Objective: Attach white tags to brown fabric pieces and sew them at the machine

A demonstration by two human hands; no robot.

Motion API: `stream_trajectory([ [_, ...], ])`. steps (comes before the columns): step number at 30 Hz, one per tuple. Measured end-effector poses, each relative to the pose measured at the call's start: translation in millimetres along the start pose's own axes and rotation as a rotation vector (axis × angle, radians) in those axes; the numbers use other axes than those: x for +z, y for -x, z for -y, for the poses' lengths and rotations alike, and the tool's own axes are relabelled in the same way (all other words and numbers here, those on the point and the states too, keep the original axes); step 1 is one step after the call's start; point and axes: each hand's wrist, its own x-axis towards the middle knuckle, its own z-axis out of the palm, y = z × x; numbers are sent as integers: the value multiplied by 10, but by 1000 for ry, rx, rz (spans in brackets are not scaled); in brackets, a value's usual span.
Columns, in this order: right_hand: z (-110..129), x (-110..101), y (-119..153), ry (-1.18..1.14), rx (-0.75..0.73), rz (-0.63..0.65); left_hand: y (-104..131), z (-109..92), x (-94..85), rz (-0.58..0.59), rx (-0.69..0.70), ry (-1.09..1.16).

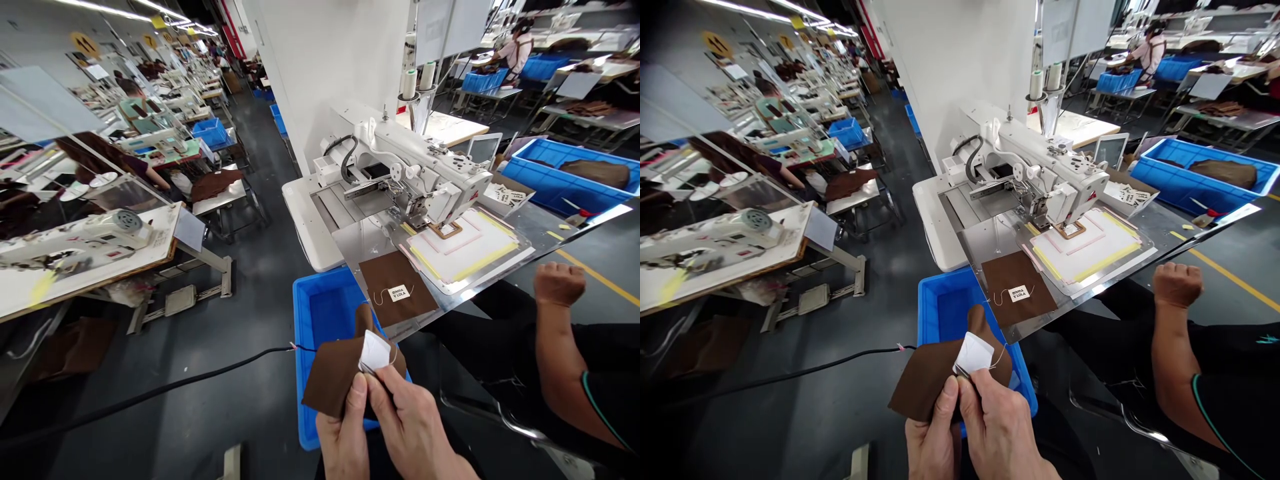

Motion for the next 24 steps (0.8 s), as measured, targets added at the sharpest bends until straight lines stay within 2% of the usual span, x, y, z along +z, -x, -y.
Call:
stream_trajectory([
  [5, 19, 25, -29, -58, -33, -37, 9, 22, 6, -18, -19, 32],
  [10, 42, -103, -63, -83, -26, -106, 19, 1, 32, -100, -89, 200],
  [15, 116, -214, -115, -50, -34, -35, 41, -120, 71, -20, -189, 292],
  [19, 161, -191, -92, -34, 28, 18, 61, -182, 75, 26, -142, 229],
  [24, 137, -173, -35, 6, 39, -13, 39, -193, 18, 74, -115, 206],
])
